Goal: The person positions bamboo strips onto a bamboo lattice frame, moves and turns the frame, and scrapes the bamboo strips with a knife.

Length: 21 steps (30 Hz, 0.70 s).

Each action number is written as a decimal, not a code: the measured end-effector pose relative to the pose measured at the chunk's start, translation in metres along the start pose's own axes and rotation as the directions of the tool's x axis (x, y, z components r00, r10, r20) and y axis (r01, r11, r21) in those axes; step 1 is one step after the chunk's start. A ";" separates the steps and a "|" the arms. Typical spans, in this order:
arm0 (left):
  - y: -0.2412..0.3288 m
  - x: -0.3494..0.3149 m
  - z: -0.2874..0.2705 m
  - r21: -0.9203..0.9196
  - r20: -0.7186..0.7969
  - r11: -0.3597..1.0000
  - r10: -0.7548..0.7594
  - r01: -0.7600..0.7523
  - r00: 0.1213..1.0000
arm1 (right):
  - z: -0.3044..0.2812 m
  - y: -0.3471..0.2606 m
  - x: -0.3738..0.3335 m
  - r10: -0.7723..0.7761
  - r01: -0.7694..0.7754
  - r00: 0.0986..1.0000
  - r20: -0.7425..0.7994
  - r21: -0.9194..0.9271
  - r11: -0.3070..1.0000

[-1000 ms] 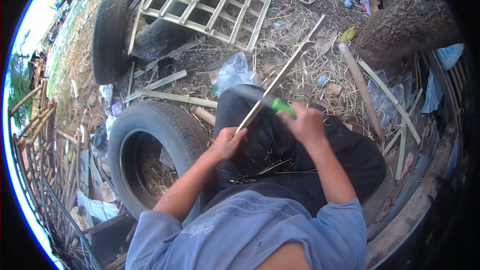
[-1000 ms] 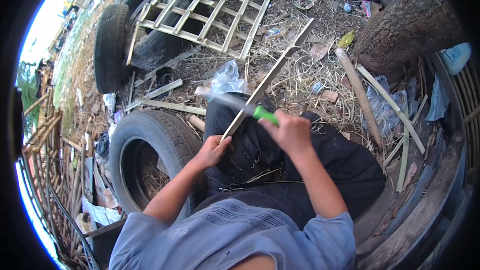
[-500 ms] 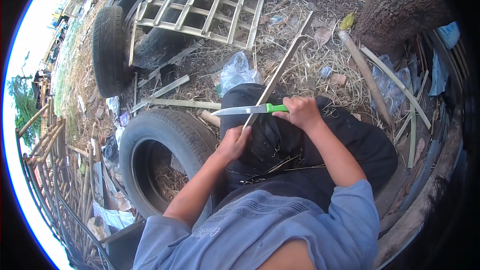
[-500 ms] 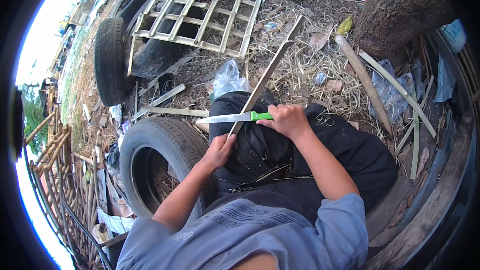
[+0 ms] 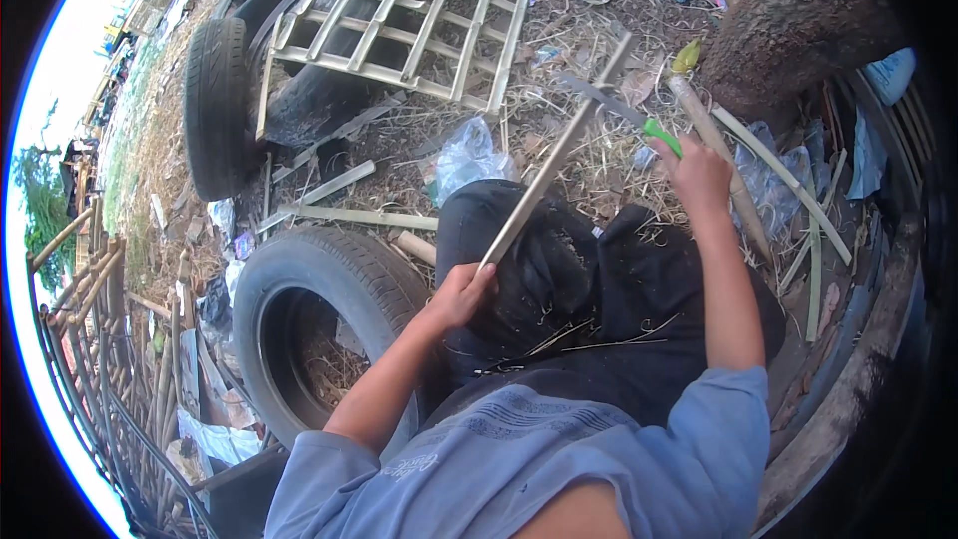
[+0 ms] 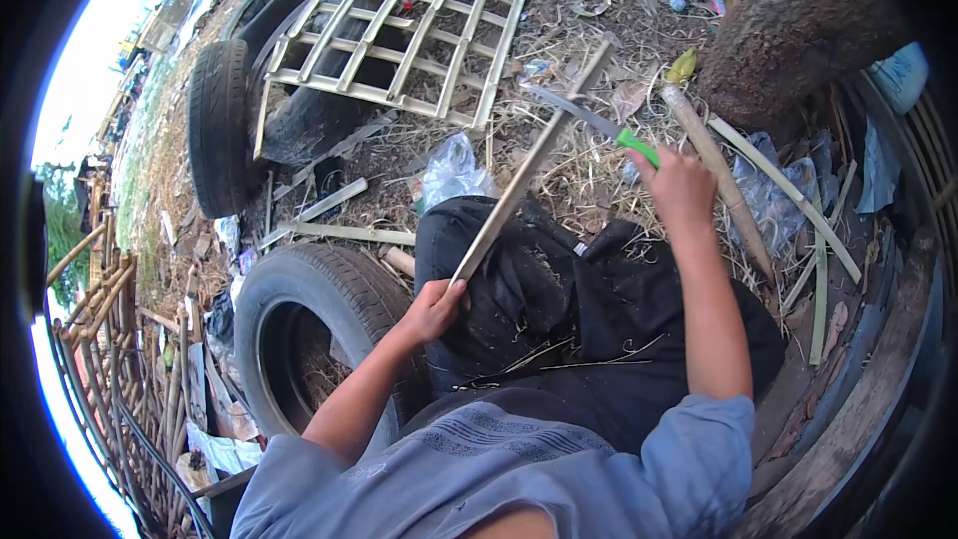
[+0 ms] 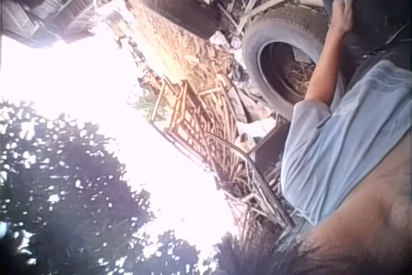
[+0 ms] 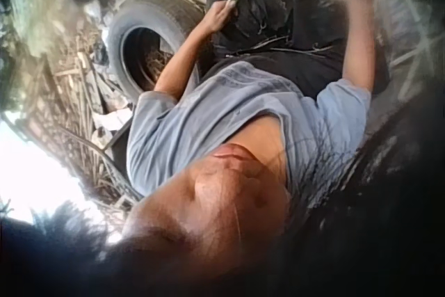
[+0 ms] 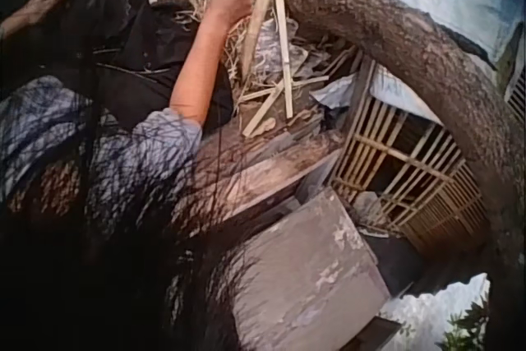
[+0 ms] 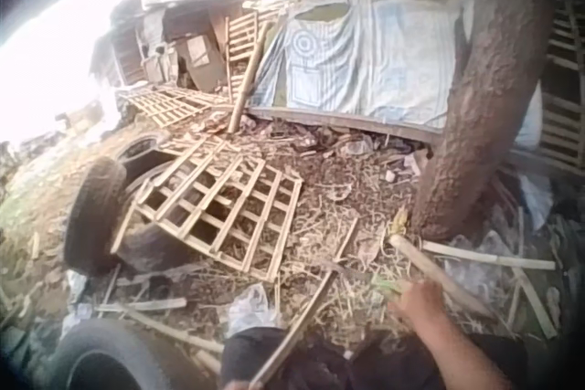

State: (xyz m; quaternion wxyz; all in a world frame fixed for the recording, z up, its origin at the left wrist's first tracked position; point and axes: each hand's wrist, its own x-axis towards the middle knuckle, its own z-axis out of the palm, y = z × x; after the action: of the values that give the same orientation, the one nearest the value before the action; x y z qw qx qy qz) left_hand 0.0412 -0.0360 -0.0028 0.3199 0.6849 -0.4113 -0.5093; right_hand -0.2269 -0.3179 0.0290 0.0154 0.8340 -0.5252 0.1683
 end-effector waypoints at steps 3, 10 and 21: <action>-0.002 0.001 -0.001 -0.114 0.042 0.991 -0.061 0.066 0.997 | -0.014 -0.037 -0.009 -0.060 0.041 0.993 0.100 0.185 0.982; 0.006 0.000 0.002 -0.117 0.038 0.988 -0.095 0.099 0.995 | 0.027 -0.119 -0.087 -0.434 0.295 0.882 0.181 0.507 0.810; 0.012 0.000 0.005 -0.086 -0.023 0.987 -0.140 0.138 0.990 | 0.084 -0.060 -0.039 -0.366 0.355 0.930 -0.024 0.308 0.883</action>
State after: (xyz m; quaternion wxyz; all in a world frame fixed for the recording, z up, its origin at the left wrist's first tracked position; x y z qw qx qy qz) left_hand 0.0335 -0.0413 0.0058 0.3183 0.7051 -0.3359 -0.5373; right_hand -0.1668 -0.2739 -0.0531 -0.0926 0.9120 -0.3286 0.2274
